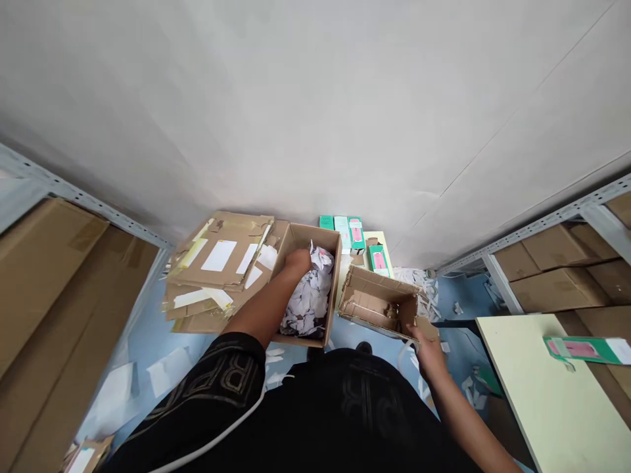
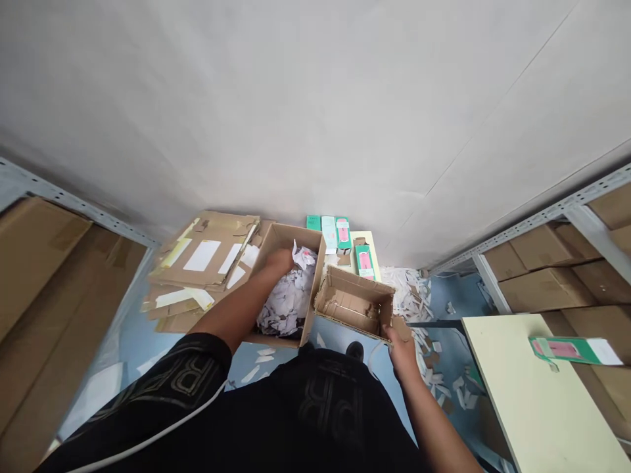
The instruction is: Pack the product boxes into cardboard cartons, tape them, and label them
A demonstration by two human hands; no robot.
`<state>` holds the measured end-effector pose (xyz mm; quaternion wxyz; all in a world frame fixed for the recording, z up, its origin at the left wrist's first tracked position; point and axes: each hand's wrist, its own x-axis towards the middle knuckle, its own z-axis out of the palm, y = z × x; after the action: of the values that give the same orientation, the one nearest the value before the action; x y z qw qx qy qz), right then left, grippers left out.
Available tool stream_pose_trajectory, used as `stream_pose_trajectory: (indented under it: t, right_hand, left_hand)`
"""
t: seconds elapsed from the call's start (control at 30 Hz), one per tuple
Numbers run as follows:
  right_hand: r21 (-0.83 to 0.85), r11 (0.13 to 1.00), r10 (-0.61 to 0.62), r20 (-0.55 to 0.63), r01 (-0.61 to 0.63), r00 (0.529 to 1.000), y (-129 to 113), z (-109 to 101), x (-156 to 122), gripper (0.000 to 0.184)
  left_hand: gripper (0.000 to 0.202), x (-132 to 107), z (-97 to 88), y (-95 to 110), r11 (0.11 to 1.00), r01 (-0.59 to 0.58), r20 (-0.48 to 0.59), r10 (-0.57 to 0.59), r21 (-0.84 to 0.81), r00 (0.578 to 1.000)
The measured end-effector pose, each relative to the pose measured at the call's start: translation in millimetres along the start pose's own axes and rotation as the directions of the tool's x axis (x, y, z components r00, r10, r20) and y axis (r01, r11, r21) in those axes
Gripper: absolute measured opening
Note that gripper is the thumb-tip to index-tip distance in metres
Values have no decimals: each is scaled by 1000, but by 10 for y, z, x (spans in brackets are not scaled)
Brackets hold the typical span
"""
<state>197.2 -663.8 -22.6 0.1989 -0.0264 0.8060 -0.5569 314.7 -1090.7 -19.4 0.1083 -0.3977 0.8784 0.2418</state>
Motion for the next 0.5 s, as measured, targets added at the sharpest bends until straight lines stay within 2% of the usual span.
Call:
stream_pose_trajectory:
  t: [0.17,0.3,0.37,0.43,0.5]
  right_hand:
    - [-36,998,59,1,-59,998,-99,172,33,29]
    - [-13,1000,9,4,-8,1000,-153,270,17,31]
    - [-28,1000,-4,-11,3,1000,-204,291,-25,29]
    - [-50,999,4,-26,-5,1000,-261,291,-86,29]
    - [-36,999,3,-39,-4,999,-304,272,-160,30]
  left_hand:
    - [36,-519,-467,-87,999,45,-184,-39,26,982]
    - [32,-1009,-674,-82,1000,-3,-332,0,-7,943]
    - [29,-1237,-684,52,992,-125,-362,110,-18,926]
    - [25,-1426,-631,272,942,-334,-287,324,14,901]
    - [20,-1555,-530,528,829,-559,-173,555,35,813]
